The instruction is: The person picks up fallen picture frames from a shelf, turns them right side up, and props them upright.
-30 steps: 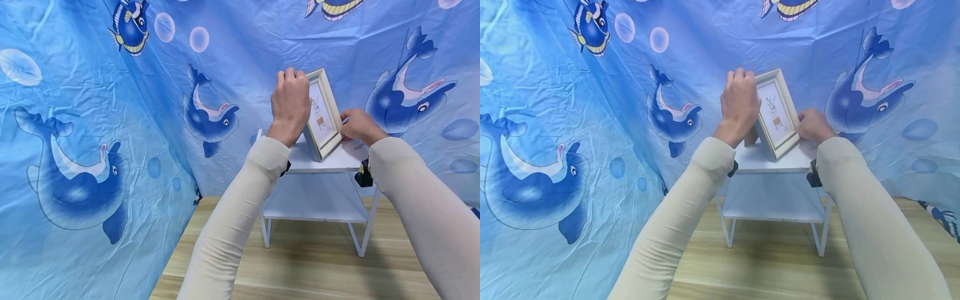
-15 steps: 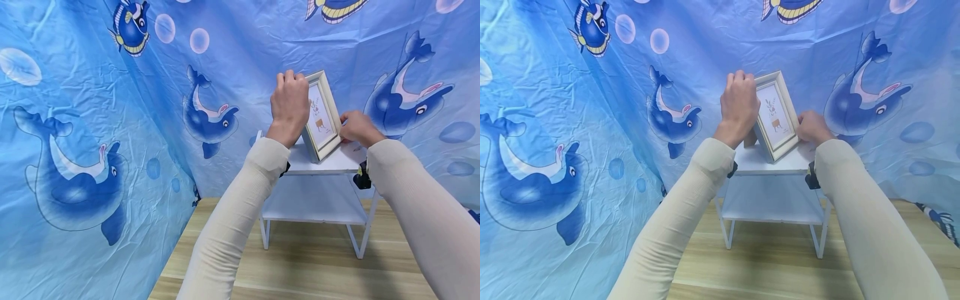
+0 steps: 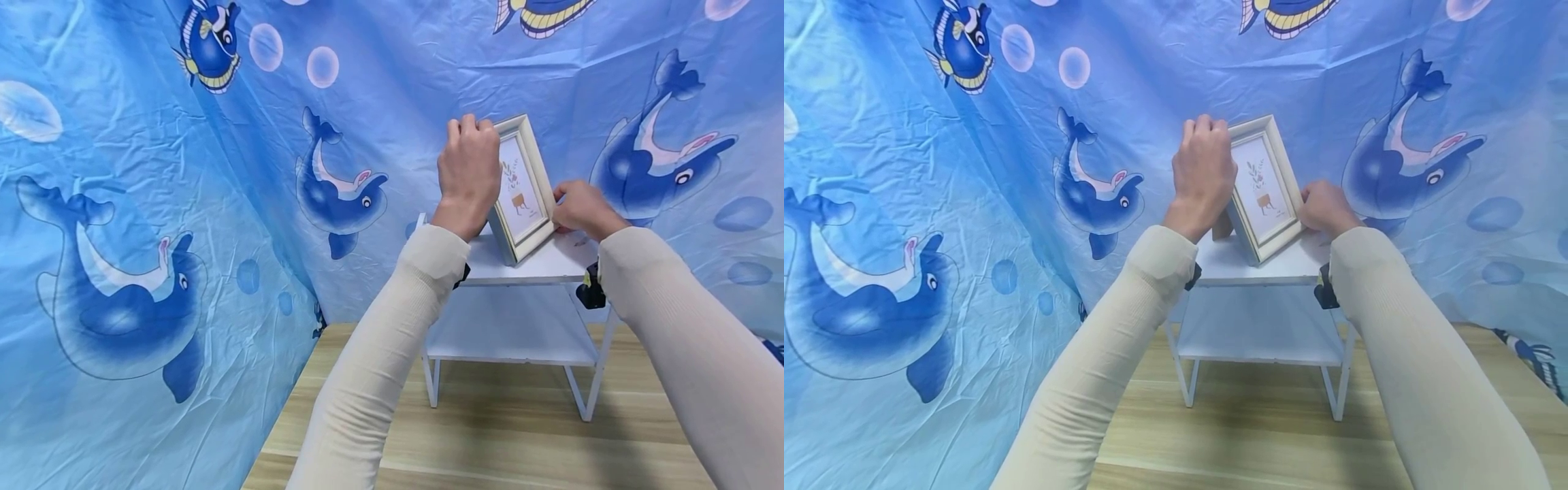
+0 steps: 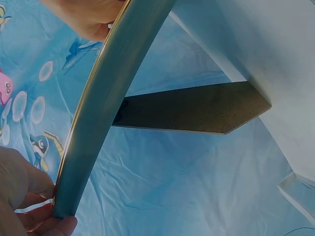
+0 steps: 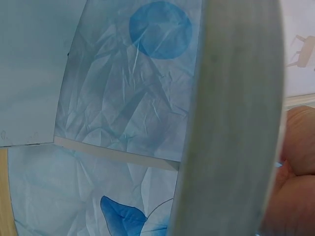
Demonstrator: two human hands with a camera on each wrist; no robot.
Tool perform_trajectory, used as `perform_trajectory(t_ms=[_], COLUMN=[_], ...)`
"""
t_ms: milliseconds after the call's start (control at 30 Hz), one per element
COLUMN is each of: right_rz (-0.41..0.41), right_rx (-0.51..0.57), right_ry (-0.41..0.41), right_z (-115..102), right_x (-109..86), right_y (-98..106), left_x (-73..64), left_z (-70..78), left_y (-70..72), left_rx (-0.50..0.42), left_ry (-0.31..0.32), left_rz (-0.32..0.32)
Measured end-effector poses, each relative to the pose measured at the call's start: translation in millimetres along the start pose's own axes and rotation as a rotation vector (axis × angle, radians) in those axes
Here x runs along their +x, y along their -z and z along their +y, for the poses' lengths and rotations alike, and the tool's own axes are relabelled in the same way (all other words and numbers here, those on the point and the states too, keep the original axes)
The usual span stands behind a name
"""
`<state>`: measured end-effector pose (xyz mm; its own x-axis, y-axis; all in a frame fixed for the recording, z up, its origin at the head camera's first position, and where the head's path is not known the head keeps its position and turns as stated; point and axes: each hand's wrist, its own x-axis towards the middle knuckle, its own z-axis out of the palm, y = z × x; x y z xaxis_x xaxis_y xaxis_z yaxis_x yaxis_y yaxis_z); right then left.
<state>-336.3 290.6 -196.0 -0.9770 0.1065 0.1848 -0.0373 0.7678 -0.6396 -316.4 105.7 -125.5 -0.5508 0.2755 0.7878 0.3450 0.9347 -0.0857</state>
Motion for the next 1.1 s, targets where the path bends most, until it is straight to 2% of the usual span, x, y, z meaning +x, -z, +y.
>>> perform_trajectory(t_ms=[600, 1100], right_rz=[0.003, -0.048], right_rx=[-0.001, -0.007], right_ry=[0.01, -0.04], right_z=[-0.4, -5.9], right_x=[-6.4, -7.0], right_y=[3.0, 7.0], left_x=[0.3, 3.1], left_z=[-4.8, -12.1], left_y=[-2.8, -6.2], left_rx=[-0.074, -0.122], left_ry=[0.001, -0.009], left_rz=[0.023, 0.022])
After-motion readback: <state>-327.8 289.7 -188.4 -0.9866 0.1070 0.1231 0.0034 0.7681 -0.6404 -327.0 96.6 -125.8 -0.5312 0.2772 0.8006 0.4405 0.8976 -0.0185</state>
